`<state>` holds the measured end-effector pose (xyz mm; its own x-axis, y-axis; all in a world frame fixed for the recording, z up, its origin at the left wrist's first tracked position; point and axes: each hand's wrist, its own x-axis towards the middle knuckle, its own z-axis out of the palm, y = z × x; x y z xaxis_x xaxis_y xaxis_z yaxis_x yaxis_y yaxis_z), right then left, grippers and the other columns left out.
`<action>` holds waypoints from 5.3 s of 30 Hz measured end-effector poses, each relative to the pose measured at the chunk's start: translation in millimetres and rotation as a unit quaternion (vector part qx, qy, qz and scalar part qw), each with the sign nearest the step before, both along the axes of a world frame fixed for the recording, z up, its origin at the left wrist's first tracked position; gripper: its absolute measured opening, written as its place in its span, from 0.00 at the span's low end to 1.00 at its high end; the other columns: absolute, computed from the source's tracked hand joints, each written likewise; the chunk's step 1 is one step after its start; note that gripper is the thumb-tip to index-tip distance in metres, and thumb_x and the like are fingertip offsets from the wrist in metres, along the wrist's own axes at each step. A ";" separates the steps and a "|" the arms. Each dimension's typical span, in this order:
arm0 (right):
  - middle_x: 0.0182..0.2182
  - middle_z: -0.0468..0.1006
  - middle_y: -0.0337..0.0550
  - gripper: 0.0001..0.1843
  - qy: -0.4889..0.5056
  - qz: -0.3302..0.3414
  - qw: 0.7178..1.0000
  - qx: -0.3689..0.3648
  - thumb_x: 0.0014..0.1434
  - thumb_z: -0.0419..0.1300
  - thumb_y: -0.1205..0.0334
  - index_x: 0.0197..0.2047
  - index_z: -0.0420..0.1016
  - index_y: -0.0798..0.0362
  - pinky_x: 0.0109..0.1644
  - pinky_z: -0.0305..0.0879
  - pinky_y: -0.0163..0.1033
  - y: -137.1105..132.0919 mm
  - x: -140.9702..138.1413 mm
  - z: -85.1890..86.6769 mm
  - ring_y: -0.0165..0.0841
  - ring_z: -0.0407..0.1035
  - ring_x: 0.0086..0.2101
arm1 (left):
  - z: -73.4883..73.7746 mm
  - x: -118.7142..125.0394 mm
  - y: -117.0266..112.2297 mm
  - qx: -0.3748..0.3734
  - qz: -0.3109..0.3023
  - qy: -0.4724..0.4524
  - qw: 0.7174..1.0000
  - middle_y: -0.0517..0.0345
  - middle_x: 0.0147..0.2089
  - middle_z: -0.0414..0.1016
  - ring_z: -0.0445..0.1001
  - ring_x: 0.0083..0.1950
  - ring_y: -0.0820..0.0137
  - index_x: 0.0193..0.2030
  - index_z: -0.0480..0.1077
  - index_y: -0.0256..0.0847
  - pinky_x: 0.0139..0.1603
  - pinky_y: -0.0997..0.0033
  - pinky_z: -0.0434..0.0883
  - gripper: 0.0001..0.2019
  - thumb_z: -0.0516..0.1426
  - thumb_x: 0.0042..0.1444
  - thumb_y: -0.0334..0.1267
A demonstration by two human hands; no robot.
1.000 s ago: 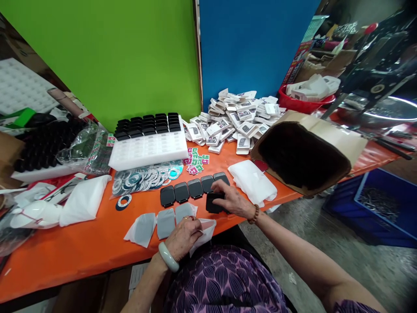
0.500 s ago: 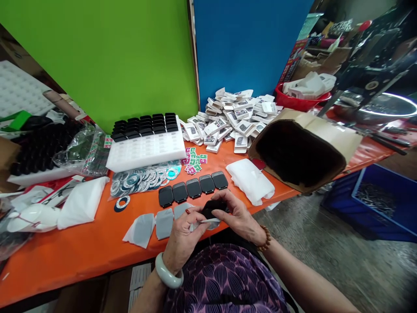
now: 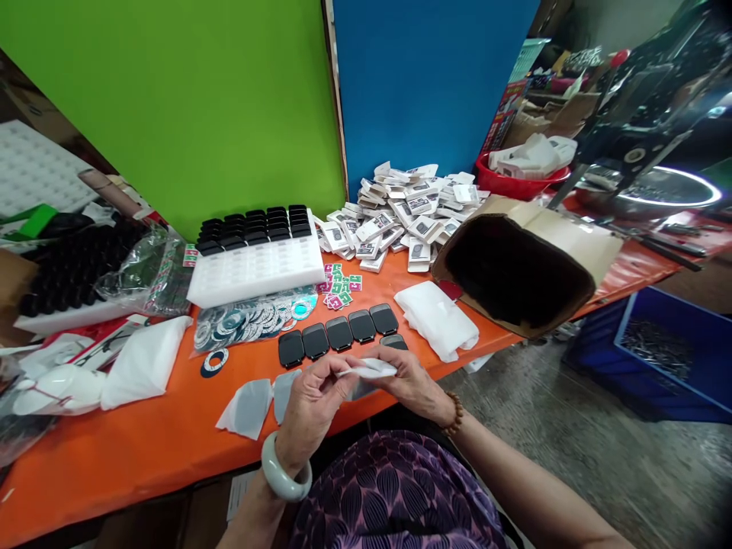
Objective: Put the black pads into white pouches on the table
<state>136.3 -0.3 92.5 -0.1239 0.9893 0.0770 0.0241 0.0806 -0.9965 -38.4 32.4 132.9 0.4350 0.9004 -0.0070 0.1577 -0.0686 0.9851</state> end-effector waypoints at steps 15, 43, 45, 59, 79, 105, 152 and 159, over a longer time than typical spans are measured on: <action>0.24 0.63 0.34 0.17 0.095 -0.150 0.981 -0.080 0.60 0.55 0.46 0.33 0.66 0.52 0.28 0.57 0.32 13.1 -32.5 -15.2 0.27 0.57 0.25 | -61.6 8.8 -26.8 -0.125 0.099 0.009 0.987 0.54 0.37 0.78 0.75 0.39 0.63 0.39 0.72 0.38 0.42 0.65 0.73 0.14 0.63 0.48 0.44; 0.28 0.65 0.32 0.13 -0.217 -0.021 0.973 -0.076 0.48 0.58 0.73 0.38 0.66 0.52 0.34 0.56 0.34 58.0 -7.2 -78.2 0.28 0.59 0.28 | -101.6 -28.5 -18.9 -0.289 0.092 0.008 0.953 0.51 0.39 0.79 0.79 0.38 0.65 0.62 0.58 0.33 0.47 0.61 0.73 0.40 0.65 0.44 0.45; 0.30 0.67 0.35 0.13 -0.259 -0.010 0.964 -0.063 0.50 0.58 0.74 0.39 0.65 0.52 0.36 0.58 0.35 59.1 -11.9 -78.4 0.30 0.62 0.30 | -99.3 -30.9 -19.0 -0.284 0.087 0.021 0.955 0.48 0.41 0.79 0.79 0.39 0.64 0.62 0.59 0.32 0.47 0.59 0.73 0.39 0.65 0.44 0.45; 0.38 0.73 0.47 0.07 -0.389 -0.264 0.879 0.081 0.63 0.52 0.67 0.40 0.72 0.53 0.48 0.61 0.42 31.1 59.1 -54.6 0.38 0.67 0.41 | -107.6 -18.5 -5.7 -0.288 0.054 0.016 0.956 0.45 0.43 0.81 0.79 0.46 0.56 0.56 0.68 0.35 0.52 0.57 0.73 0.41 0.67 0.36 0.56; 0.31 0.72 0.47 0.06 -0.454 -0.289 0.841 -0.060 0.47 0.56 0.75 0.24 0.71 0.55 0.47 0.53 0.44 71.1 165.4 -52.9 0.39 0.63 0.39 | -85.6 5.8 -2.2 -0.288 0.014 0.036 0.957 0.44 0.45 0.81 0.79 0.46 0.56 0.52 0.71 0.37 0.51 0.58 0.75 0.36 0.66 0.38 0.57; 0.42 0.72 0.43 0.11 0.199 -0.159 0.967 0.000 0.54 0.64 0.57 0.27 0.68 0.53 0.45 0.62 0.37 10.3 42.4 -7.2 0.35 0.66 0.41 | -42.4 61.6 26.1 -0.342 0.047 -0.204 0.916 0.55 0.37 0.76 0.76 0.36 0.70 0.40 0.70 0.39 0.44 0.67 0.72 0.20 0.68 0.43 0.46; 0.26 0.69 0.39 0.16 0.350 -0.011 0.927 -0.138 0.51 0.67 0.52 0.25 0.71 0.56 0.31 0.53 0.32 -30.1 32.9 -30.0 0.27 0.58 0.26 | -47.2 36.4 -3.9 -0.171 -0.070 -0.013 0.983 0.61 0.27 0.69 0.63 0.30 0.74 0.24 0.70 0.37 0.32 0.75 0.61 0.15 0.63 0.48 0.47; 0.22 0.62 0.33 0.23 0.365 -0.064 0.909 -0.191 0.47 0.69 0.48 0.24 0.61 0.54 0.27 0.49 0.31 -36.3 29.4 -41.1 0.24 0.52 0.22 | -52.3 44.6 -15.6 -0.352 -0.080 -0.150 0.920 0.70 0.19 0.59 0.50 0.18 0.81 0.26 0.58 0.42 0.18 0.79 0.48 0.21 0.61 0.49 0.55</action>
<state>165.7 -36.5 51.4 -0.0601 0.9637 -0.2602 -0.6693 -0.2323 -0.7057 6.3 16.8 80.7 0.6391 0.6432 -0.4217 -0.0861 0.6046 0.7918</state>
